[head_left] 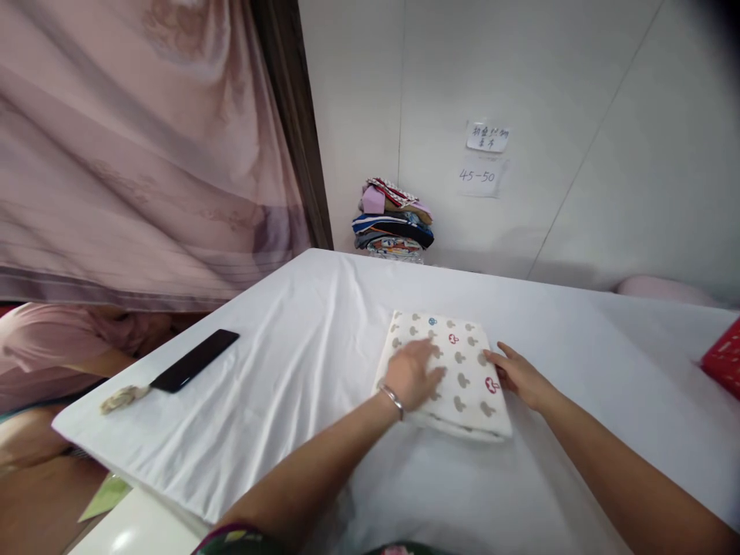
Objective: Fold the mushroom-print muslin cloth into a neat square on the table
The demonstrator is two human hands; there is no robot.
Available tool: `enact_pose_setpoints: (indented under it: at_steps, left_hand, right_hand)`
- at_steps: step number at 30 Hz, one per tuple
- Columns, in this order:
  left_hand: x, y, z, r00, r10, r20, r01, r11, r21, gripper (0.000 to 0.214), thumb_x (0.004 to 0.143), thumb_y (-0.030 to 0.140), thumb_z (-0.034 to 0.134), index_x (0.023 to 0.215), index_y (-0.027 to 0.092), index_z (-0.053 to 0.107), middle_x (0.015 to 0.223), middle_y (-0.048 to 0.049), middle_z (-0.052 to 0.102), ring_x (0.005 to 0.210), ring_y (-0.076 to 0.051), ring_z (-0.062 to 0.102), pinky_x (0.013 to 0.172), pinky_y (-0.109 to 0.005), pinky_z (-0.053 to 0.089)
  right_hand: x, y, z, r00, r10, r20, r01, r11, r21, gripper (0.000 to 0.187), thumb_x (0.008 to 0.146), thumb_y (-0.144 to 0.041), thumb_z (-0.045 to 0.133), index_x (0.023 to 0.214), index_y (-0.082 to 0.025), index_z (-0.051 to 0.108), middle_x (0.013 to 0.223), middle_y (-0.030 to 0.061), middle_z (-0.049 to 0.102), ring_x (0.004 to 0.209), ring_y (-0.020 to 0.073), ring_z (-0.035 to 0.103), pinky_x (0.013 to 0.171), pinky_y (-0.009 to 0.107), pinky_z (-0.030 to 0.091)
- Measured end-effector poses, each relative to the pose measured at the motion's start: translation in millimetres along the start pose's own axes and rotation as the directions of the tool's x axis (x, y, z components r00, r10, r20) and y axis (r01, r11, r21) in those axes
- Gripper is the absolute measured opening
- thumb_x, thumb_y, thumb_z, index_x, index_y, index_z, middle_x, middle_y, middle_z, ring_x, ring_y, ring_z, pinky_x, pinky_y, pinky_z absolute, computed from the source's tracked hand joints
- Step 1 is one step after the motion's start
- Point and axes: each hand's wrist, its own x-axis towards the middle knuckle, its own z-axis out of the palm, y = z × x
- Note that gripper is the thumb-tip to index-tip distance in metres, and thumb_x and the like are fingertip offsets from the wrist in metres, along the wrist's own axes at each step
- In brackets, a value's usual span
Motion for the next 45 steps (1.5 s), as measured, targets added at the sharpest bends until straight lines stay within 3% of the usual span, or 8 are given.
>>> enact_pose_setpoints:
  at_steps: [3, 6, 11, 17, 26, 31, 34, 45]
  left_hand:
    - [12, -39, -25.1, 0.917, -0.392, -0.079, 0.395, 0.918, 0.036, 0.05, 0.076, 0.033, 0.059, 0.121, 0.014, 0.048, 0.129, -0.015, 0.048, 0.12, -0.027, 0.043, 0.099, -0.042, 0.033]
    - [17, -62, -32.9, 0.729, -0.679, 0.089, 0.684, 0.714, -0.149, 0.064, 0.073, 0.042, 0.061, 0.126, 0.012, 0.042, 0.126, -0.0172, 0.05, 0.114, -0.028, 0.049, 0.094, -0.037, 0.037]
    - [21, -65, -22.2, 0.595, -0.742, 0.308, 0.788, 0.463, -0.406, 0.065, 0.068, 0.052, 0.064, 0.118, 0.014, 0.047, 0.115, -0.0154, 0.059, 0.1, -0.026, 0.059, 0.078, -0.031, 0.047]
    - [26, -61, -0.7, 0.581, -0.662, 0.473, 0.798, 0.35, -0.491, 0.049, 0.068, 0.051, 0.065, 0.099, 0.014, 0.054, 0.097, -0.012, 0.067, 0.078, -0.023, 0.066, 0.059, -0.031, 0.053]
    - [28, -57, 2.7, 0.549, -0.751, 0.367, 0.807, 0.363, -0.465, 0.042, 0.06, 0.039, 0.074, 0.088, 0.014, 0.056, 0.094, -0.012, 0.066, 0.085, -0.027, 0.063, 0.06, -0.03, 0.052]
    - [19, -46, 9.9, 0.584, -0.594, 0.553, 0.73, 0.087, -0.678, 0.051, 0.061, 0.039, 0.074, 0.101, 0.014, 0.056, 0.103, -0.0133, 0.065, 0.089, -0.026, 0.064, 0.069, -0.035, 0.054]
    - [13, -42, 15.5, 0.614, -0.432, 0.661, 0.718, -0.044, -0.695, 0.058, 0.057, 0.041, 0.076, 0.104, 0.013, 0.058, 0.104, -0.0145, 0.065, 0.093, -0.027, 0.062, 0.073, -0.038, 0.054]
    - [7, -23, 22.2, 0.694, -0.461, 0.553, 0.644, 0.053, -0.764, 0.051, 0.057, 0.035, 0.077, 0.102, 0.015, 0.062, 0.1, -0.0109, 0.068, 0.089, -0.028, 0.064, 0.071, -0.039, 0.054]
  right_hand:
    - [-7, -3, 5, 0.999, 0.036, 0.004, -0.035, 0.995, -0.088, 0.096, 0.07, -0.045, 0.068, 0.143, -0.022, 0.011, 0.115, 0.0154, 0.06, 0.082, 0.0243, 0.066, 0.072, 0.038, 0.053]
    - [-7, -5, 13, 1.0, -0.002, 0.005, 0.003, 0.99, -0.142, 0.091, 0.07, -0.041, 0.068, 0.143, -0.024, 0.016, 0.117, 0.0131, 0.06, 0.086, 0.0242, 0.065, 0.076, 0.037, 0.052]
    - [6, -14, 15, 0.982, -0.187, -0.032, 0.183, 0.977, -0.106, 0.087, 0.071, -0.034, 0.067, 0.142, -0.027, 0.018, 0.114, 0.01, 0.06, 0.085, 0.0233, 0.066, 0.072, 0.033, 0.053]
    - [31, -28, -3, 0.998, -0.023, -0.06, 0.013, 0.987, -0.16, 0.096, 0.069, -0.039, 0.067, 0.144, -0.022, 0.009, 0.118, 0.0169, 0.058, 0.078, 0.026, 0.067, 0.063, 0.036, 0.055]
    - [33, -24, -8, 0.999, -0.037, -0.004, 0.034, 0.957, -0.287, 0.091, 0.069, -0.048, 0.066, 0.142, -0.023, 0.019, 0.127, 0.0172, 0.051, 0.088, 0.025, 0.065, 0.073, 0.034, 0.052]
    - [35, -42, -7, 0.984, -0.179, 0.019, 0.171, 0.895, -0.412, 0.086, 0.071, -0.048, 0.064, 0.142, -0.029, 0.018, 0.128, 0.0147, 0.048, 0.09, 0.0242, 0.063, 0.074, 0.032, 0.05]
    - [34, -56, -6, 0.968, -0.24, 0.068, 0.236, 0.794, -0.561, 0.084, 0.074, -0.049, 0.06, 0.143, -0.031, 0.015, 0.127, 0.013, 0.05, 0.09, 0.0246, 0.063, 0.072, 0.032, 0.049]
    - [22, -66, 20, 0.832, -0.45, 0.325, 0.41, 0.102, -0.906, 0.063, 0.083, -0.033, 0.043, 0.142, -0.031, 0.019, 0.13, 0.0061, 0.049, 0.112, 0.0285, 0.049, 0.086, 0.036, 0.04]
